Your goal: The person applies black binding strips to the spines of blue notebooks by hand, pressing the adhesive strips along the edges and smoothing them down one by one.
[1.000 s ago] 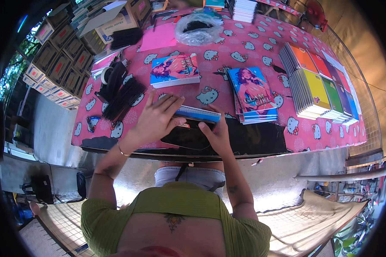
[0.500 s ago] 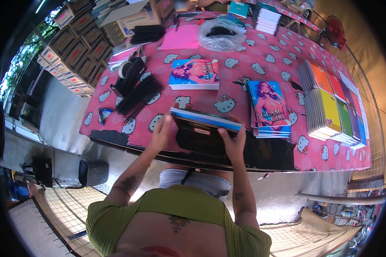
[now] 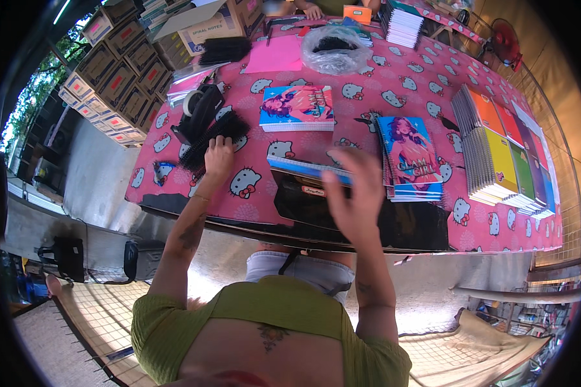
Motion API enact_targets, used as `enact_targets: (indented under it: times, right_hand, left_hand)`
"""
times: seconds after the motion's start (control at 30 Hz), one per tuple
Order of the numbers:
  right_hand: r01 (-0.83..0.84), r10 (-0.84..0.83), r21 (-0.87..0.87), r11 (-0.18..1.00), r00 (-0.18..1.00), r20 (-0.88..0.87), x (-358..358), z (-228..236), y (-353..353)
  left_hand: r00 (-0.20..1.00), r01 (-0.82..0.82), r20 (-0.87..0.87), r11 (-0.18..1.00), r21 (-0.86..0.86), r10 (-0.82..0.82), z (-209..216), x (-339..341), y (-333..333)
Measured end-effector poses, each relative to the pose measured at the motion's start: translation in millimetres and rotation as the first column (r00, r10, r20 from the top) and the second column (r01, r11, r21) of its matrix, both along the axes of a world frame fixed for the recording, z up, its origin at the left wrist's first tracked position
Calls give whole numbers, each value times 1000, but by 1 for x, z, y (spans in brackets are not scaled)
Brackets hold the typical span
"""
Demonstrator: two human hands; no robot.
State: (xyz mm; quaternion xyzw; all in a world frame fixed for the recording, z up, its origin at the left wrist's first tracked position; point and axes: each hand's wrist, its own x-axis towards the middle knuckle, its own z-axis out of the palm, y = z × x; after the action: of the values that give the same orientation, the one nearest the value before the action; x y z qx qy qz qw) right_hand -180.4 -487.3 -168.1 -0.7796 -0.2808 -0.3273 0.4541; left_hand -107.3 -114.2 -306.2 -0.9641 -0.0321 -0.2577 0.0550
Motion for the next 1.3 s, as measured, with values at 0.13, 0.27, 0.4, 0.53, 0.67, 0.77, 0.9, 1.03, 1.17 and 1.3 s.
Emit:
enact_targets:
  times: [0.13,0.27,0.4,0.53,0.67,0.77,0.9,1.03,1.17,1.3]
  right_hand:
    - [36,15,-326,945,988,154,16,2,65]
    - [-16,15,-468,883,1000,-6,39,-27,82]
    - [-41,64,-422,906,997,39,41,-24,79]
    - [-86,83,-390,917,996,-26,44,-23,76]
    - [-107,89,-424,899,994,-62,42,-23,74]
    - [-119,95,-423,898,992,-78,41,-23,73]
    - [-116,93,-409,905,993,-75,42,-23,73]
    - [-144,111,-399,905,988,-106,42,-18,75]
    - [-200,114,-390,899,966,-233,42,-15,72]
    - [-186,104,-399,898,970,-219,41,-14,73]
  left_hand:
    - [990,29,138,997,-70,-19,-5,9,-5]
    - [991,39,123,999,33,-43,1,5,-8]
    - [990,76,122,995,-56,-69,-11,6,-1]
    - [992,37,117,996,82,-47,-6,5,-13]
    - [991,60,123,998,2,-60,-1,5,-12]
    - [977,122,194,982,-143,-93,10,0,-26]
    - [938,262,281,948,-182,-205,48,-18,-50]
    - [902,430,336,615,-661,-269,76,-53,-74]
    - [853,501,305,496,-710,-424,110,-91,-104]
    - [842,530,354,504,-682,-406,97,-87,-108]
